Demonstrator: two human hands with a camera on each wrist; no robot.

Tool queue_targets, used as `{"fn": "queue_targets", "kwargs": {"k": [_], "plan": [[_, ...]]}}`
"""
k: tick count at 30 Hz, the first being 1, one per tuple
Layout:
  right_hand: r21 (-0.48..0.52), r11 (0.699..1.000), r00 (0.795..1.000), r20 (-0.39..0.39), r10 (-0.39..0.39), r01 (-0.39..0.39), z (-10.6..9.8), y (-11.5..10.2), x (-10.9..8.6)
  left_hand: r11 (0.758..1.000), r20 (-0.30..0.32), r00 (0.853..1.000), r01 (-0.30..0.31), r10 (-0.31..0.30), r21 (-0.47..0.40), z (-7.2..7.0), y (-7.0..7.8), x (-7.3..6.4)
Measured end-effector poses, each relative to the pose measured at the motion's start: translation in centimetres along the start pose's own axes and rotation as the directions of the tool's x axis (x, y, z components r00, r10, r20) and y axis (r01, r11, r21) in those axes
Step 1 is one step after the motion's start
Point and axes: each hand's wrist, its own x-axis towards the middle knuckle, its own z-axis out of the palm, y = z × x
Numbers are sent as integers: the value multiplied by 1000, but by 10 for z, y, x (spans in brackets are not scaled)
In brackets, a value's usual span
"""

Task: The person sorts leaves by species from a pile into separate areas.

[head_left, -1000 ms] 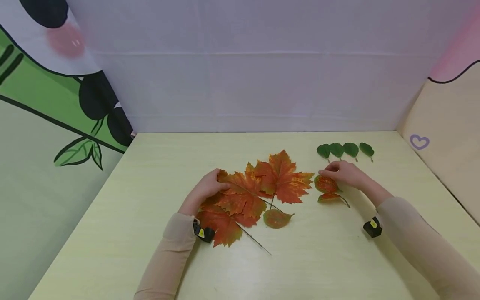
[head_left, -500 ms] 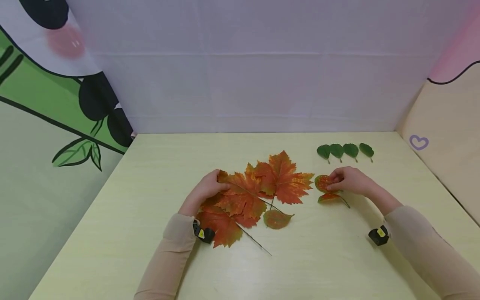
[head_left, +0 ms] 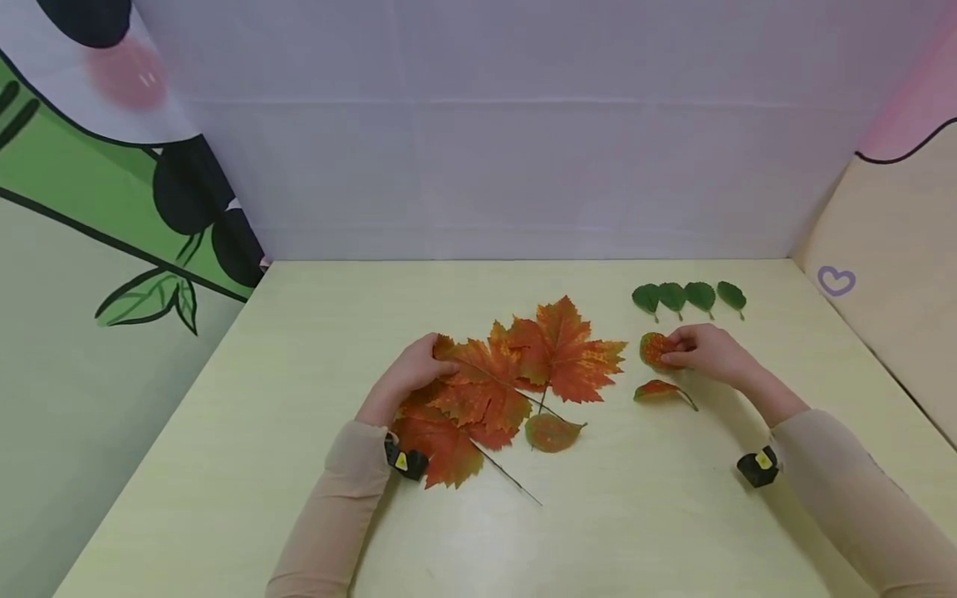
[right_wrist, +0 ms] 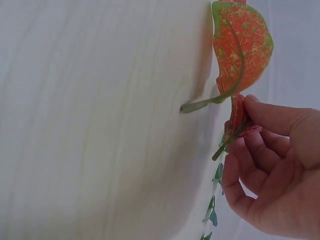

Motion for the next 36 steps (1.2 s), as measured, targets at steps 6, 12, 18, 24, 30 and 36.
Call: {"fn": "queue_targets", "kwargs": {"k": [6,12,18,24,30,36], "plan": [[22,999,998,-25,49,-48,-8,9,-2,1000,6,1000,-1,1,-15,0,1,-1],[31,996,995,-51,85,-83,-13,18,-3,1000,4,1000,13,-13,-9,-1,3,-3],[64,990,990,-50,132,-129,-14,20,-4,1000,4,1000,20,-20,5,-2,4,-5],[30,990,987,-81,138,-136,-21,26,-9,1000,4,1000,23,-23,2,-3,5,-6],[43,985,980,-97,172,-169,-31,44,-13,1000,4,1000,26,-26,-4,-3,4,-7],[55,974,967,-124,224,-219,-37,56,-17,1000,5,1000,21,-21,-21,-3,5,-7]]}}
